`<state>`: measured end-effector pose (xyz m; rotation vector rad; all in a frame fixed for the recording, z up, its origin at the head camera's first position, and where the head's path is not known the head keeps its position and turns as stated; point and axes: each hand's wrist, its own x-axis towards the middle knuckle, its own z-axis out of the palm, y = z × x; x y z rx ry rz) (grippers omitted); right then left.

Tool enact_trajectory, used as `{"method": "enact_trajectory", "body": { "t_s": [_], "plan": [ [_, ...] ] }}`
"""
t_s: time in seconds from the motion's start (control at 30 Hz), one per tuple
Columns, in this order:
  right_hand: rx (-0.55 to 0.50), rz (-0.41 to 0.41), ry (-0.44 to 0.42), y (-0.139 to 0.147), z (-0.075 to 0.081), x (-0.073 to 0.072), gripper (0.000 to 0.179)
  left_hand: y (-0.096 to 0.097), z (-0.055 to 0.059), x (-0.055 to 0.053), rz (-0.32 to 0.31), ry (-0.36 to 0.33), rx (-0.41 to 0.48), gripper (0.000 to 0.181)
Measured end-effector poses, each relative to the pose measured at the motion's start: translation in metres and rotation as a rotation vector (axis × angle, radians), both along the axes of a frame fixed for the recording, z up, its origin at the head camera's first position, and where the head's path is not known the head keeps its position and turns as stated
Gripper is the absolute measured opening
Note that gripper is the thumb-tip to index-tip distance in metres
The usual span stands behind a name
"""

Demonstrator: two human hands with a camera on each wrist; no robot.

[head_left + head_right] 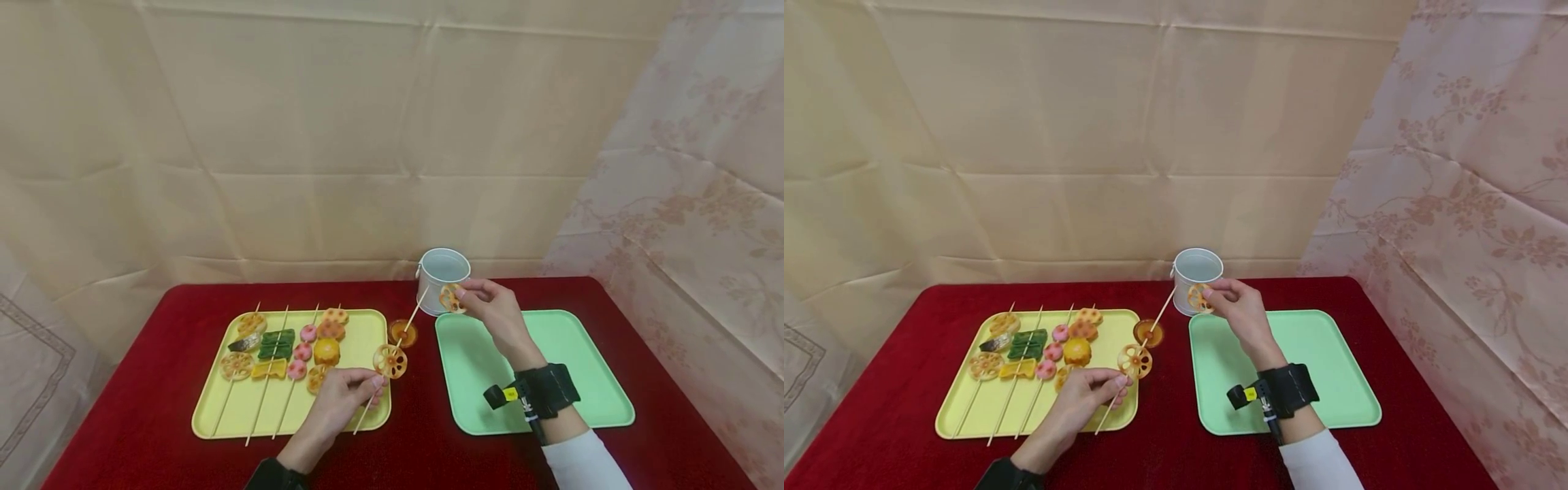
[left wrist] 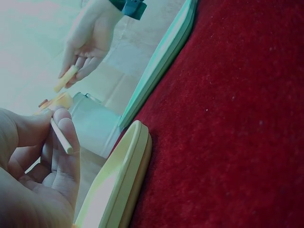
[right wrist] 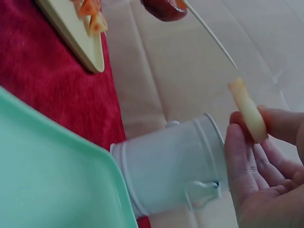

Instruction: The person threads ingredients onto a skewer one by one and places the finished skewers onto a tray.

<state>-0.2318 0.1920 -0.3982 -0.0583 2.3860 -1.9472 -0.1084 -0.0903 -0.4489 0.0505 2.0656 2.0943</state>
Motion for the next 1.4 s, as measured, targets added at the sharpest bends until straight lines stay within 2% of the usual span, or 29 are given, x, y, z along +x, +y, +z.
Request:
{"method": "enact_trajectory", "body": {
  "t_s": [0.43, 0.63, 1.1, 1.4],
  "plan": [
    [-0.198, -0.082, -0.035, -0.021, 0.003, -0.011, 0.043, 0.000, 0.000, 0.001, -0.063, 0.054, -0.022, 0.023],
    [-0.260, -0.115, -0.027, -0.028, 0.004, -0.011, 0.039, 0.001, -0.001, 0.001, -0.065, 0.043, -0.011, 0.023],
    [-0.206, -0.099, -0.010, -0.032, 0.004, -0.010, 0.039, 0.000, -0.001, 0.000, -0.062, 0.022, -0.021, 0.022],
    [-0.185, -0.015, 0.018, -0.031, 0.003, -0.010, 0.035, -0.001, -0.001, 0.001, -0.070, 0.021, -0.022, 0.022]
  ]
}}
